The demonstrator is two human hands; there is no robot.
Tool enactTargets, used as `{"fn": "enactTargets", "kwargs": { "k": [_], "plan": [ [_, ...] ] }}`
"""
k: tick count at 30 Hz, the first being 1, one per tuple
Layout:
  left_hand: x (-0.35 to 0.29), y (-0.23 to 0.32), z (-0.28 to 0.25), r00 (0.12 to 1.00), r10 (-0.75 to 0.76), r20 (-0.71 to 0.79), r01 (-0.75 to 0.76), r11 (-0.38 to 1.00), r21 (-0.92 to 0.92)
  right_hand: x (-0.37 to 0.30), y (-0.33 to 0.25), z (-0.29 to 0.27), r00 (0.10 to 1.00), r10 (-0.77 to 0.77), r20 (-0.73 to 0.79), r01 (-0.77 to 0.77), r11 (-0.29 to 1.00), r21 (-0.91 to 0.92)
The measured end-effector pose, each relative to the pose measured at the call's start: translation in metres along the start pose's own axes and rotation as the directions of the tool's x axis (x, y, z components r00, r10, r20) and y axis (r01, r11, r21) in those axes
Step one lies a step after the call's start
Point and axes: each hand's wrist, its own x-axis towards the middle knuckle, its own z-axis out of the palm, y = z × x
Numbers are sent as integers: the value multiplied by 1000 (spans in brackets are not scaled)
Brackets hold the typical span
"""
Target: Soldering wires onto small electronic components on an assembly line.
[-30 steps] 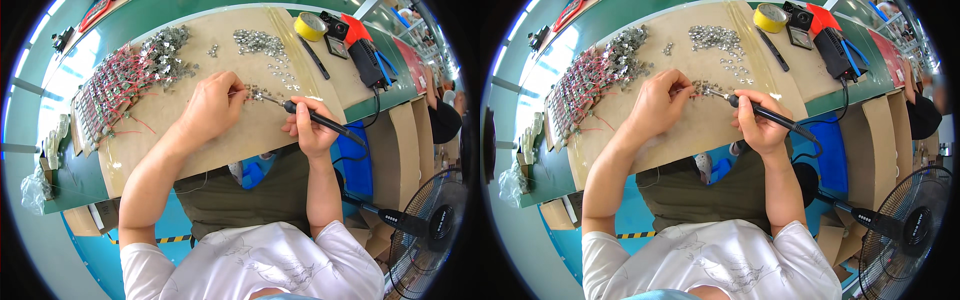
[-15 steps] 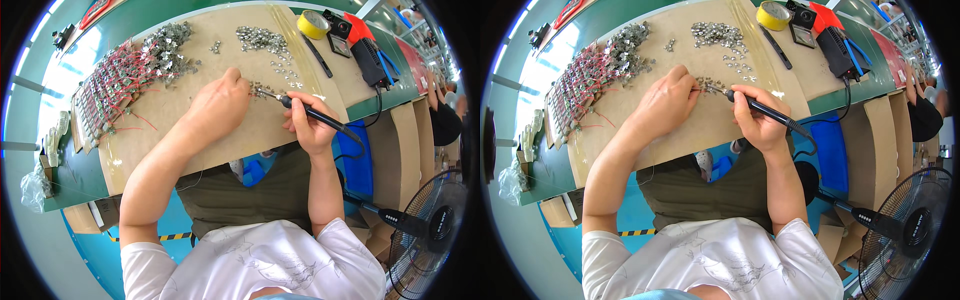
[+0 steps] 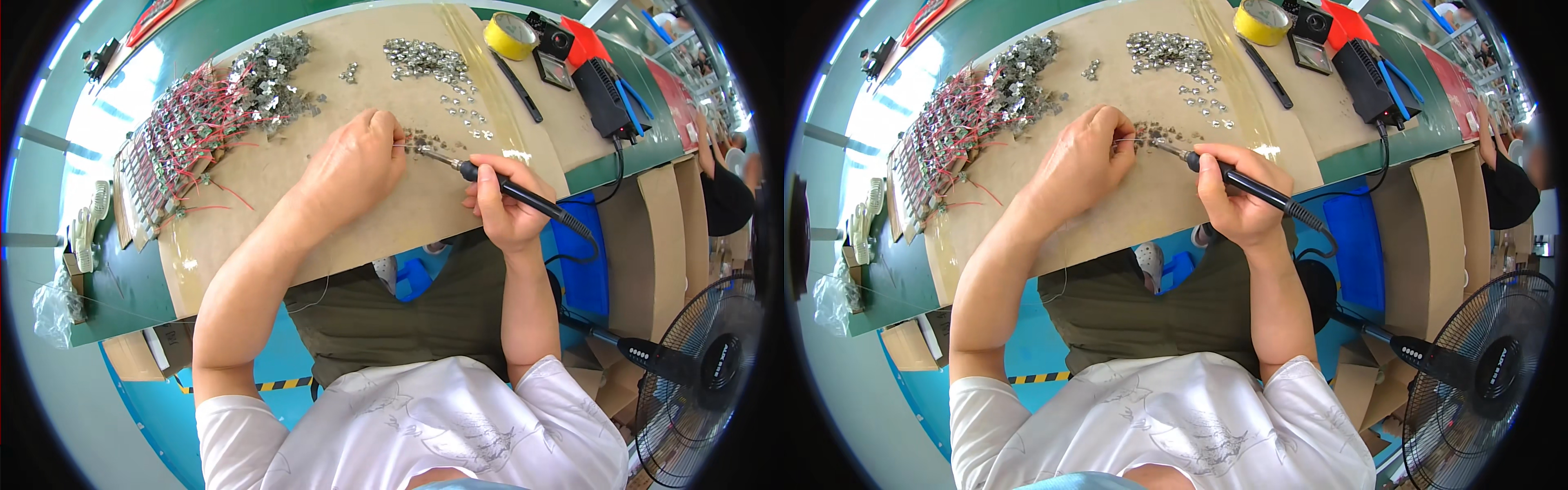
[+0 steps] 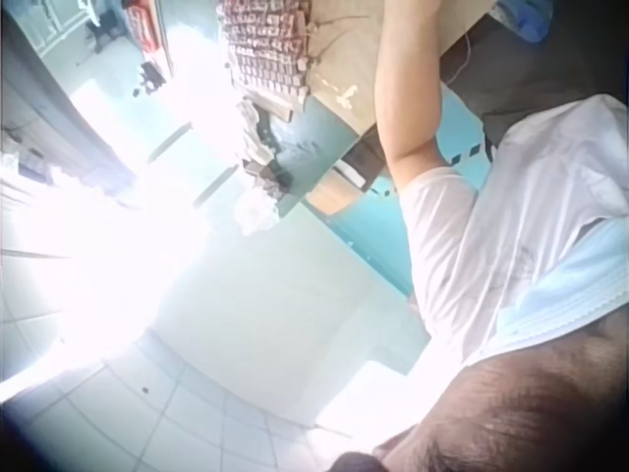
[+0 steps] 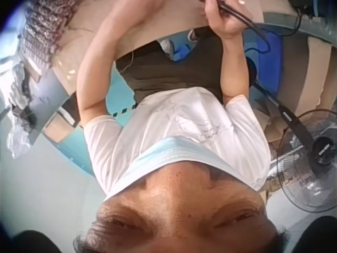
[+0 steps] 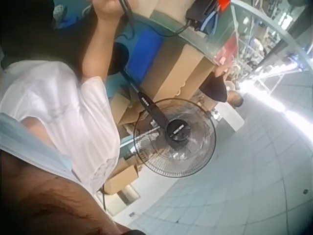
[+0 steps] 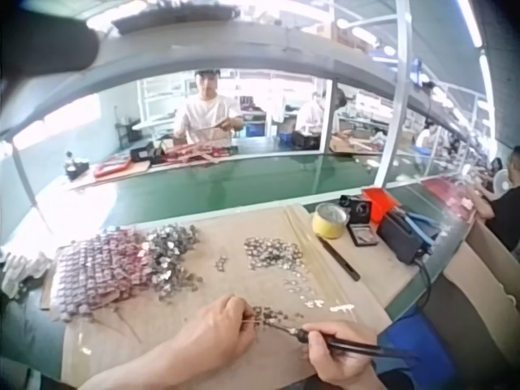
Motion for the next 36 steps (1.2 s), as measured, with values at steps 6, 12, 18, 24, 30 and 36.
{"fn": "enactTargets", "kwargs": {
  "k": [6, 12, 18, 24, 30, 36],
  "plan": [
    [-1, 6, -2, 998, 40, 42, -42, 997, 64, -1, 1, -2, 1000, 2, 4, -2, 1000, 2],
    [-3, 1, 0, 997, 77, -5, -77, 997, 5, 0, 0, -1, 1000, 16, 2, -16, 1000, 20],
    [-2, 0, 0, 990, 137, 20, -138, 989, 44, -1, -2, 0, 998, 58, -35, -57, 998, 11],
    [-2, 2, 2, 993, 118, 7, -118, 991, 70, 1, 2, -3, 1000, -27, 0, 27, 999, -34],
    [-2, 3, 3, 991, 131, 11, -131, 985, 111, 2, 1, -2, 1000, -14, -1, 14, 1000, -23],
    [-1, 3, 3, 990, 141, -1, -140, 985, 99, 1, 2, -2, 999, -36, -1, 36, 999, -28]
  ]
}}
